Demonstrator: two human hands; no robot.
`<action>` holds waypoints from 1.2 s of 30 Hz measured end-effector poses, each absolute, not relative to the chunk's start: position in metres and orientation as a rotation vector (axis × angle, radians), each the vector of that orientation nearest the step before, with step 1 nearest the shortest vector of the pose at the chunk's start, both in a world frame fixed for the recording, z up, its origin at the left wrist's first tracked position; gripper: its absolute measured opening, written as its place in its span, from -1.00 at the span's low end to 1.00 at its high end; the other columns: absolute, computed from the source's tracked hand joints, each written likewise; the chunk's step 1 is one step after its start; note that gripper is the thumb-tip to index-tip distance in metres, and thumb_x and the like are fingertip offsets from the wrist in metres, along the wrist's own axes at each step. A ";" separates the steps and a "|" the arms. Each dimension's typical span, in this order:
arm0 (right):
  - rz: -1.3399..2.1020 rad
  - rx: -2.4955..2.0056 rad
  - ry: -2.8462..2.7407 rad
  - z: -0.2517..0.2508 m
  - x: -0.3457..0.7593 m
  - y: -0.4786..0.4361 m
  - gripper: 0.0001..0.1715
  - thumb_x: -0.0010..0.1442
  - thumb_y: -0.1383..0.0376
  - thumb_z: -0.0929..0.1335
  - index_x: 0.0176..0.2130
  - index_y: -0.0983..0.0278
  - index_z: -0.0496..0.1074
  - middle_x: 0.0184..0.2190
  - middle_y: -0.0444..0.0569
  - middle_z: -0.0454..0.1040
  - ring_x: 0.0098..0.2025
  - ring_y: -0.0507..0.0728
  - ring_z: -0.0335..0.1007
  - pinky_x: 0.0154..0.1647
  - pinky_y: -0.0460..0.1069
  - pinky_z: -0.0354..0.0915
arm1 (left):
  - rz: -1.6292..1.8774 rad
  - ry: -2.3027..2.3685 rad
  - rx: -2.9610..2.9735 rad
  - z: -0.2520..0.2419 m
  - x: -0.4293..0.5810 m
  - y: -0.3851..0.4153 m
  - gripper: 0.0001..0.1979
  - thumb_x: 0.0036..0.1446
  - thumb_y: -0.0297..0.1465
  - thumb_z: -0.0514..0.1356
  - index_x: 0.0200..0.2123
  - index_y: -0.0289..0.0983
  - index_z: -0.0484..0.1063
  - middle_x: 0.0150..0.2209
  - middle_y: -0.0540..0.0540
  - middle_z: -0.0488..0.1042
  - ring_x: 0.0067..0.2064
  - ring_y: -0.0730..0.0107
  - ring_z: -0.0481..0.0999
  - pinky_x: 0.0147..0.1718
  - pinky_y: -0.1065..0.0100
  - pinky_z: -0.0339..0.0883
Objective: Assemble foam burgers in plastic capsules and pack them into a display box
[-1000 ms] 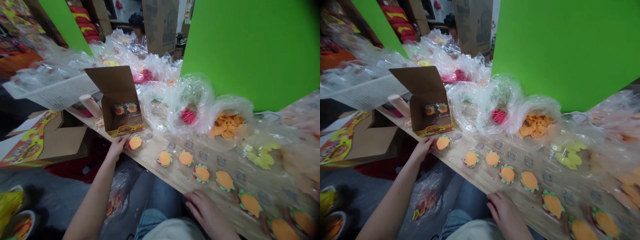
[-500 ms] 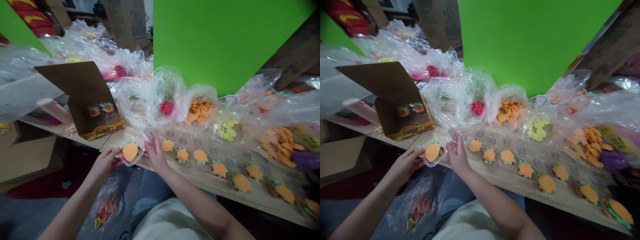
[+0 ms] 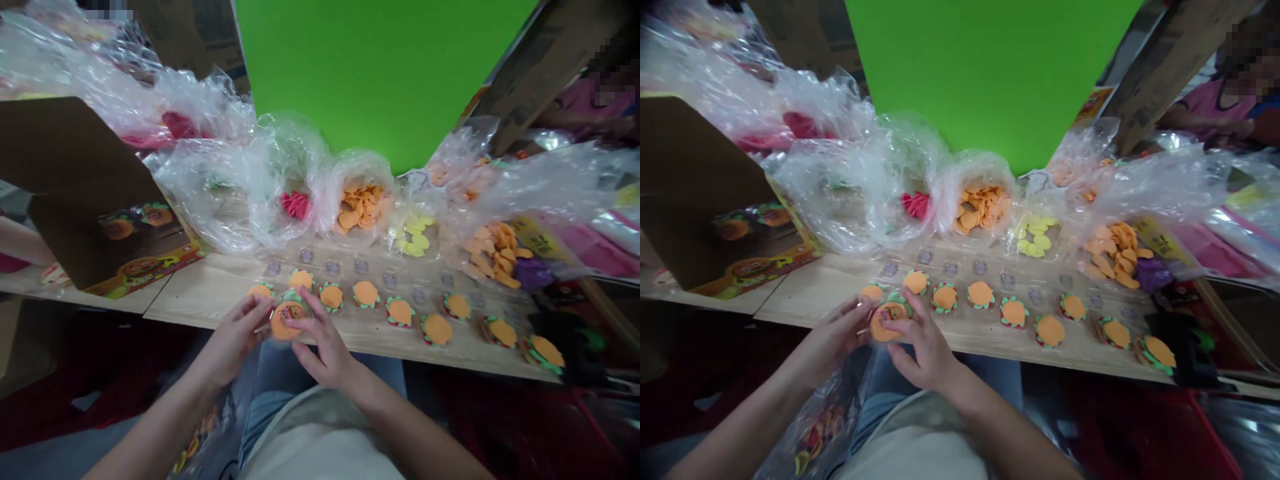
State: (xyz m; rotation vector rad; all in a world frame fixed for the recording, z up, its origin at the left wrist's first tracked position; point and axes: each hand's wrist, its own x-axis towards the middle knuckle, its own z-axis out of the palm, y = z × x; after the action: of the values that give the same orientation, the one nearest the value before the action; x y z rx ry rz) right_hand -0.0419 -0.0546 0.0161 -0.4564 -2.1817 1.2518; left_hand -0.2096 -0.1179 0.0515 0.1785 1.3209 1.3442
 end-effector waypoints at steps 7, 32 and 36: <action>1.227 -1.130 -1.824 0.030 -0.022 -0.018 -0.69 0.22 0.09 0.18 -0.31 0.26 0.31 -0.45 -0.11 0.35 -0.39 0.03 0.27 -0.37 -0.10 0.19 | 1.460 1.391 0.333 0.042 -0.149 -0.104 -0.70 -0.16 -0.27 0.32 -0.51 -0.27 0.26 -0.41 0.00 0.43 -0.38 0.47 0.39 -0.38 0.46 0.28; 1.119 -1.430 -1.900 -0.024 0.046 -0.048 -0.44 0.25 0.01 0.08 -0.56 0.28 0.28 -0.65 -0.15 0.26 -0.57 -0.03 0.11 -0.52 -0.11 0.00 | 1.226 1.380 0.175 0.008 -0.096 -0.122 -0.74 -0.23 -0.29 0.36 -0.46 -0.28 0.42 -0.39 -0.02 0.51 -0.36 0.46 0.44 -0.33 0.45 0.31; 1.130 -1.315 -1.980 -0.011 0.046 -0.025 -0.42 0.24 0.02 0.10 -0.62 0.28 0.24 -0.68 -0.17 0.22 -0.59 -0.03 0.09 -0.55 -0.11 -0.03 | 1.148 1.366 0.390 0.028 -0.098 -0.108 -0.81 -0.10 -0.27 0.27 -0.42 -0.23 0.39 -0.47 0.04 0.42 -0.45 0.48 0.37 -0.42 0.46 0.29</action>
State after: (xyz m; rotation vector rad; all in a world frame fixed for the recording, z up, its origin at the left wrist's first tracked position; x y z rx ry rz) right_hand 0.0464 -0.0249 -0.0107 -1.3149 -1.9797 1.1295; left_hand -0.0984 -0.1081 0.0282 0.3902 1.3660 1.1480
